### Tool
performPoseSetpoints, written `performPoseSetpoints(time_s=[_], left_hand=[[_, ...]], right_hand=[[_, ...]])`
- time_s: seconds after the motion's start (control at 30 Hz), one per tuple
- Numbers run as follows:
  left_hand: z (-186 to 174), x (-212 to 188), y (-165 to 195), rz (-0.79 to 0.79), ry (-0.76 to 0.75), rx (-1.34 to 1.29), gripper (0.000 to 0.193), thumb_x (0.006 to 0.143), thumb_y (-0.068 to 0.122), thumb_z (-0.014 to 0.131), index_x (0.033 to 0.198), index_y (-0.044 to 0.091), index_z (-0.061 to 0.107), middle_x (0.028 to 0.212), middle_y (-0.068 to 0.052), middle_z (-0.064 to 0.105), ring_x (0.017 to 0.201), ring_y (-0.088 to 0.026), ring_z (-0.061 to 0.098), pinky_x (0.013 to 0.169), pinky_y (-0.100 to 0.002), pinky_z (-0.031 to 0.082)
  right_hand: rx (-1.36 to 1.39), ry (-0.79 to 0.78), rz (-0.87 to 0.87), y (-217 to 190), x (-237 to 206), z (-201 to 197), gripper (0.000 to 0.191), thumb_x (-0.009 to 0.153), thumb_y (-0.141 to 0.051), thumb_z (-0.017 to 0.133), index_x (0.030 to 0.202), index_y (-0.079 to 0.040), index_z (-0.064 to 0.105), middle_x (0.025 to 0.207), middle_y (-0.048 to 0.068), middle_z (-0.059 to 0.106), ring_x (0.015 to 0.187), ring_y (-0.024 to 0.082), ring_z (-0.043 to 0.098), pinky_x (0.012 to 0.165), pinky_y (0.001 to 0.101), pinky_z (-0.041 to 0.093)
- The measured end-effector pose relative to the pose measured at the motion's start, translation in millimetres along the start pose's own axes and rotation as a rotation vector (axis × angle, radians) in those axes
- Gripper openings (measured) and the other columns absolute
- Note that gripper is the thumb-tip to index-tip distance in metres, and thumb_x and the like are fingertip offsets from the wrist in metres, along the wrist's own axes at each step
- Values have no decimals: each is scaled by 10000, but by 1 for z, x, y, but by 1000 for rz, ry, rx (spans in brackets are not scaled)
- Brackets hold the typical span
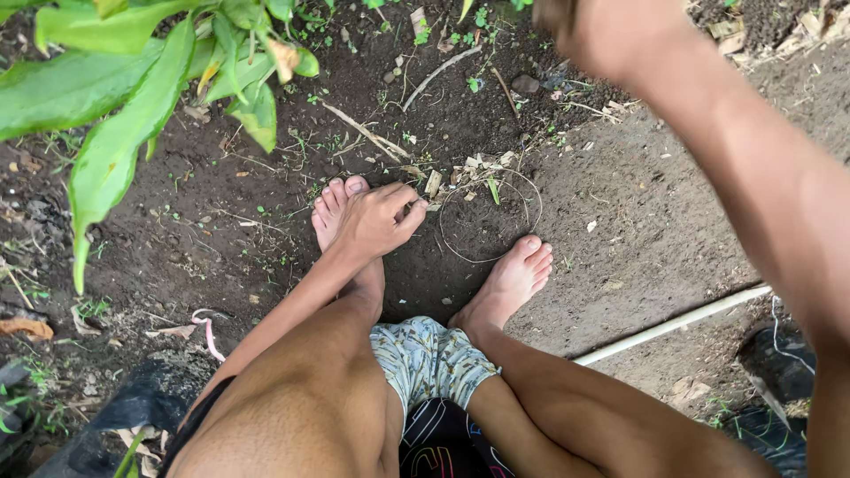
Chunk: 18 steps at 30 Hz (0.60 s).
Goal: The person removes weeds and debris from the soil around plants in a garden bed using their hands. They also move a potted plant aside and later handle another potted plant with a flower.
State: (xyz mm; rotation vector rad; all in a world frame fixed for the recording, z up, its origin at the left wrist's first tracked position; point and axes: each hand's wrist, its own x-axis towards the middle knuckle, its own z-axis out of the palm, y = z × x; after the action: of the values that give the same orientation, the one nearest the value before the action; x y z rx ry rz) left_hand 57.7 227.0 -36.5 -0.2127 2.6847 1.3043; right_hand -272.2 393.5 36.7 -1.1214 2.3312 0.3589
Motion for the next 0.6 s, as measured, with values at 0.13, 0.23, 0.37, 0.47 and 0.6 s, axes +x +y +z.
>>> performPoseSetpoints(time_s=[0.13, 0.23, 0.37, 0.47, 0.6], left_hand=[[2, -2, -3, -20, -15, 19, 247, 958, 266, 701, 844, 52, 654, 816, -114, 693, 680, -346, 677, 624, -453, 510], [5, 0, -10, 39, 24, 61, 236, 935, 278, 705, 847, 61, 673, 825, -127, 699, 711, -365, 677, 665, -473, 512], [6, 2, -16, 47, -21, 111, 246, 869, 305, 731, 783, 78, 690, 765, -129, 696, 705, -375, 672, 710, -502, 508], [8, -2, -14, -8, -28, 60, 259, 912, 298, 713, 825, 57, 679, 819, -131, 707, 719, -372, 684, 691, -489, 524], [1, -1, -7, -47, -6, -31, 259, 935, 299, 708, 878, 47, 689, 852, -140, 712, 732, -379, 691, 653, -486, 530]], right_hand=[[-433, -54, -393, -79, -39, -6, 100, 880, -147, 669, 859, -104, 756, 732, 89, 709, 607, 164, 723, 406, 295, 582], [312, -221, -786, -133, -57, -28, 260, 869, -56, 676, 1112, -102, 760, 970, 129, 766, 876, 254, 746, 685, 372, 620], [999, -207, -762, -157, -56, -57, 491, 900, -135, 660, 1388, -103, 608, 1357, 153, 645, 1043, 282, 738, 947, 400, 605], [640, 76, -636, -145, -18, -57, 488, 878, -150, 721, 1344, -46, 622, 1400, 223, 586, 1108, 377, 679, 989, 471, 539], [541, 144, -422, -139, 14, -28, 517, 929, -126, 679, 1417, -6, 555, 1439, 270, 528, 1175, 448, 625, 1035, 503, 476]])
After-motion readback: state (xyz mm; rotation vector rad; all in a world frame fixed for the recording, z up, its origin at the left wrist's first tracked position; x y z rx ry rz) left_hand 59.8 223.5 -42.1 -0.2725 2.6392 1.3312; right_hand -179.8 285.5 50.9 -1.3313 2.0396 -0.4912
